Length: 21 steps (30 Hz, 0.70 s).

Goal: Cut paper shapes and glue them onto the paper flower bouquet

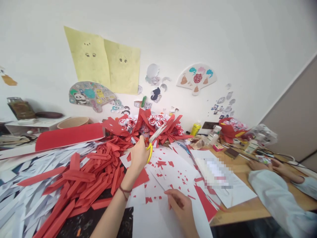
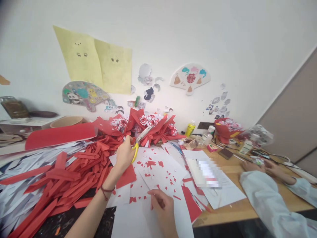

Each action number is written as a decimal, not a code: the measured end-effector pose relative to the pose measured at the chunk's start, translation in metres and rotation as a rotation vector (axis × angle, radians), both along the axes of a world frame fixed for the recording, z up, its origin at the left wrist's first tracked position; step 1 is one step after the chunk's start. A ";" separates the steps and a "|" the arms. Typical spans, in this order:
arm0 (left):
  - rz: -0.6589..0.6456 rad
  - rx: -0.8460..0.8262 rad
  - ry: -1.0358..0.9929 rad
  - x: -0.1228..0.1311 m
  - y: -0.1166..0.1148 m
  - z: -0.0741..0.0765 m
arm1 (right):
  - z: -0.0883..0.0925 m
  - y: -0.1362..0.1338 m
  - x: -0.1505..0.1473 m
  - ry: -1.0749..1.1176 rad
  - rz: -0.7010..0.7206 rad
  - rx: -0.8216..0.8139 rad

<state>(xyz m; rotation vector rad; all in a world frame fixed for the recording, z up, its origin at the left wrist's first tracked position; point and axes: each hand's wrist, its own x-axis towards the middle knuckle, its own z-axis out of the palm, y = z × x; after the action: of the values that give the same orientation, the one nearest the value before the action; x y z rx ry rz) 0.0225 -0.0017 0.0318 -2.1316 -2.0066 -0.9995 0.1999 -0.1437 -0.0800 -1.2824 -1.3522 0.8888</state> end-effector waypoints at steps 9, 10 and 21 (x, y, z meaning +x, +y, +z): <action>-0.129 -0.099 -0.100 0.007 -0.010 0.027 | 0.003 -0.007 -0.001 0.038 -0.051 0.050; -0.157 -0.101 -0.245 0.006 -0.013 0.024 | 0.006 -0.007 0.000 0.062 -0.064 0.073; -0.554 -0.203 -1.146 -0.010 -0.039 0.048 | 0.017 -0.056 -0.055 0.423 -0.047 0.002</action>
<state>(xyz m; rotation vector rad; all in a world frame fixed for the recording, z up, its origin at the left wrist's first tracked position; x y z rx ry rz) 0.0127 -0.0408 0.0802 -2.5748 -1.8046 -2.6833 0.1451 -0.1999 -0.0628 -1.0454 -0.9853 1.0556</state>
